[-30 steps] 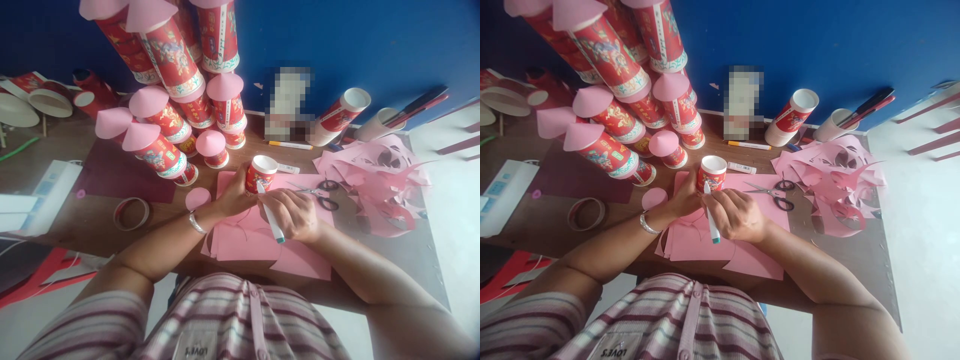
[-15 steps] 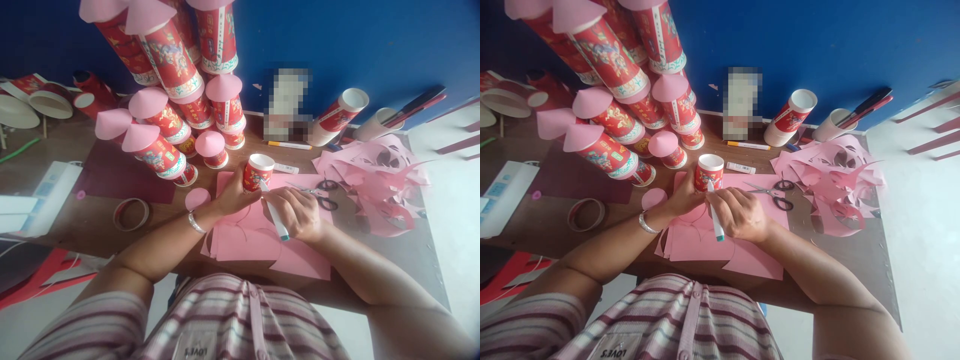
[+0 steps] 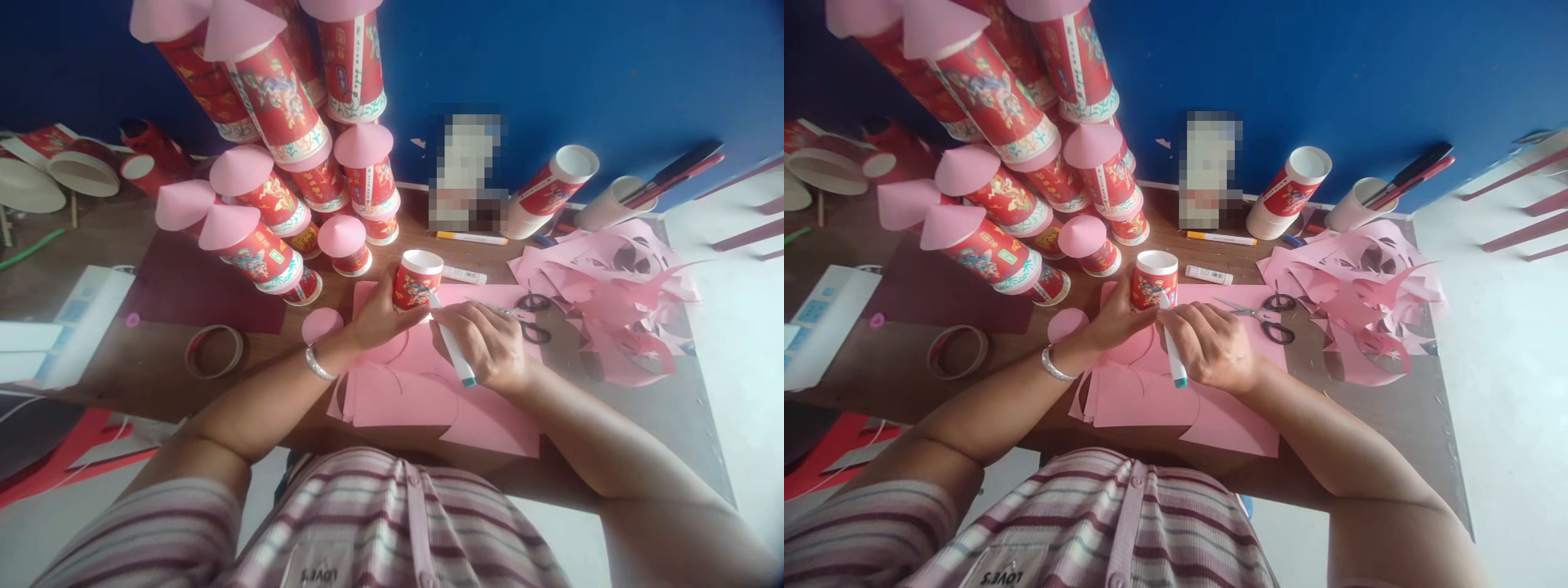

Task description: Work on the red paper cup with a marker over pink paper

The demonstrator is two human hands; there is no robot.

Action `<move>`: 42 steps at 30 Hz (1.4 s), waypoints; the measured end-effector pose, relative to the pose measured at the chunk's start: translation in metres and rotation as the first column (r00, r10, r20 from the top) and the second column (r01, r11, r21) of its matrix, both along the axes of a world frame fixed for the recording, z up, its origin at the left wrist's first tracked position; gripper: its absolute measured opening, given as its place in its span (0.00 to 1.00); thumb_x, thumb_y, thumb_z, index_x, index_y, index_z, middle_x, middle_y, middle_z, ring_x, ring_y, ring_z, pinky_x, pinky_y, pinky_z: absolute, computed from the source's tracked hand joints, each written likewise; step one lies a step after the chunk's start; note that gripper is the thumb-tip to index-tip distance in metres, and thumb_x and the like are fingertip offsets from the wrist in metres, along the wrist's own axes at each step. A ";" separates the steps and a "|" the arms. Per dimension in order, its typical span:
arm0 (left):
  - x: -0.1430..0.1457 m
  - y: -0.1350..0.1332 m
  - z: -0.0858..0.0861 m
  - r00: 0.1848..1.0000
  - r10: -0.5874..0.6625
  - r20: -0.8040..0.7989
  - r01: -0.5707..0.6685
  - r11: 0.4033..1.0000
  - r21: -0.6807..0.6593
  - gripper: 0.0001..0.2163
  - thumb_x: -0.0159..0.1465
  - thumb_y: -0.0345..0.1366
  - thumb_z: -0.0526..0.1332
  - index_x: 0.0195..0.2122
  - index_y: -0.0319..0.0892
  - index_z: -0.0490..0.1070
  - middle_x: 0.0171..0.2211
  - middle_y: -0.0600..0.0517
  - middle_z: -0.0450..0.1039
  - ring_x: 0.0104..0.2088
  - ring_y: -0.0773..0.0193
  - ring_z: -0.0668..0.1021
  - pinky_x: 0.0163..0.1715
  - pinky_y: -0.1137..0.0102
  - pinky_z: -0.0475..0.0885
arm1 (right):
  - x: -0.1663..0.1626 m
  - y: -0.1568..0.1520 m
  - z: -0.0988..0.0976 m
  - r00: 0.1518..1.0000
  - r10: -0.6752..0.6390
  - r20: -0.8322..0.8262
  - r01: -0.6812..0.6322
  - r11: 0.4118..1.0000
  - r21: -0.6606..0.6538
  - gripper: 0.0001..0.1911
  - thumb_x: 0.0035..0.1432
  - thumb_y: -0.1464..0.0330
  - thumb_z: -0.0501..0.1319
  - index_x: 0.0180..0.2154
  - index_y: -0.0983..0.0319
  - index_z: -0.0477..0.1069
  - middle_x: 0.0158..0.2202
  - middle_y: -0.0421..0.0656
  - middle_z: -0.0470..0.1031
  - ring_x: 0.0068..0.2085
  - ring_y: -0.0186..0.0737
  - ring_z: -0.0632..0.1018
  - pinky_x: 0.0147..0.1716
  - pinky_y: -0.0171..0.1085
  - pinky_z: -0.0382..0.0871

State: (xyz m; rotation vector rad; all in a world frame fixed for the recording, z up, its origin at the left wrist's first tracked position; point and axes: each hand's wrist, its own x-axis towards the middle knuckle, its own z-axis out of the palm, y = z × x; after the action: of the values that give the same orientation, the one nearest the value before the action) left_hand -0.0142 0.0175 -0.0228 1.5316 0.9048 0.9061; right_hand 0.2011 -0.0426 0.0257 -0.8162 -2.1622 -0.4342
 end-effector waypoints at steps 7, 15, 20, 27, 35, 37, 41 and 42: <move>0.002 0.000 0.001 0.998 0.019 0.056 -0.015 0.996 -0.083 0.39 0.60 0.65 0.81 0.60 0.46 0.69 0.51 0.45 0.82 0.52 0.48 0.85 0.51 0.56 0.83 | 0.001 0.002 0.000 1.000 -0.001 -0.013 0.001 1.000 0.018 0.15 0.76 0.79 0.64 0.60 0.65 0.74 0.35 0.42 0.83 0.32 0.41 0.78 0.32 0.40 0.75; 0.001 -0.001 0.002 0.998 0.030 0.062 -0.025 0.996 -0.089 0.40 0.59 0.65 0.82 0.60 0.45 0.71 0.50 0.46 0.82 0.51 0.48 0.85 0.49 0.58 0.82 | 0.002 0.003 0.000 1.000 -0.016 0.009 0.016 1.000 0.013 0.11 0.79 0.78 0.62 0.58 0.63 0.73 0.35 0.42 0.83 0.32 0.40 0.78 0.31 0.40 0.75; 0.002 -0.001 0.000 0.996 0.030 0.087 -0.021 0.995 -0.098 0.39 0.60 0.64 0.82 0.60 0.44 0.71 0.51 0.45 0.82 0.51 0.48 0.85 0.50 0.57 0.83 | 0.002 0.003 -0.001 1.000 -0.022 0.007 0.021 0.999 0.027 0.09 0.79 0.78 0.62 0.55 0.63 0.73 0.34 0.42 0.83 0.32 0.40 0.78 0.31 0.40 0.75; 0.001 -0.001 -0.001 0.996 0.018 0.088 -0.008 0.994 -0.108 0.38 0.62 0.64 0.81 0.61 0.45 0.71 0.53 0.44 0.82 0.54 0.48 0.85 0.53 0.56 0.83 | 0.003 0.003 -0.004 1.000 -0.029 -0.005 0.029 0.999 0.014 0.11 0.77 0.78 0.63 0.56 0.62 0.73 0.34 0.41 0.83 0.31 0.39 0.78 0.30 0.39 0.75; 0.000 0.000 0.001 0.992 0.004 0.126 0.009 0.995 -0.101 0.38 0.62 0.62 0.82 0.63 0.45 0.71 0.54 0.43 0.84 0.54 0.46 0.87 0.54 0.54 0.85 | 0.001 0.003 -0.001 0.997 0.013 -0.072 -0.010 0.999 0.042 0.11 0.75 0.78 0.63 0.56 0.64 0.75 0.33 0.40 0.80 0.30 0.38 0.77 0.30 0.39 0.74; 0.000 0.001 0.002 0.984 -0.017 0.180 0.037 0.993 -0.111 0.37 0.62 0.60 0.83 0.62 0.45 0.73 0.56 0.42 0.84 0.56 0.45 0.87 0.56 0.53 0.85 | 0.003 0.003 0.002 0.995 0.014 -0.099 -0.007 0.997 0.071 0.10 0.76 0.77 0.63 0.55 0.63 0.75 0.32 0.38 0.78 0.29 0.37 0.76 0.29 0.38 0.73; -0.002 0.002 0.005 0.963 -0.034 0.267 0.086 0.979 -0.186 0.35 0.62 0.59 0.83 0.62 0.46 0.76 0.56 0.41 0.85 0.56 0.44 0.87 0.56 0.52 0.85 | 0.009 0.007 0.004 0.994 -0.001 -0.109 0.011 0.996 0.089 0.14 0.78 0.75 0.61 0.60 0.59 0.76 0.30 0.35 0.75 0.27 0.35 0.73 0.28 0.37 0.69; -0.002 0.002 0.006 0.956 -0.032 0.293 0.097 0.973 -0.209 0.35 0.62 0.59 0.83 0.62 0.46 0.76 0.55 0.42 0.86 0.55 0.45 0.88 0.55 0.52 0.85 | 0.010 0.008 0.004 0.993 0.000 -0.114 0.010 0.996 0.086 0.15 0.79 0.76 0.61 0.62 0.59 0.75 0.30 0.35 0.75 0.27 0.35 0.73 0.28 0.37 0.69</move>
State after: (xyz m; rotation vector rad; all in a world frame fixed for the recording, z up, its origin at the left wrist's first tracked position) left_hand -0.0160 0.0195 -0.0171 1.1946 0.7135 0.9197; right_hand 0.2115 -0.0342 0.0294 -0.7790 -2.0225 -0.4695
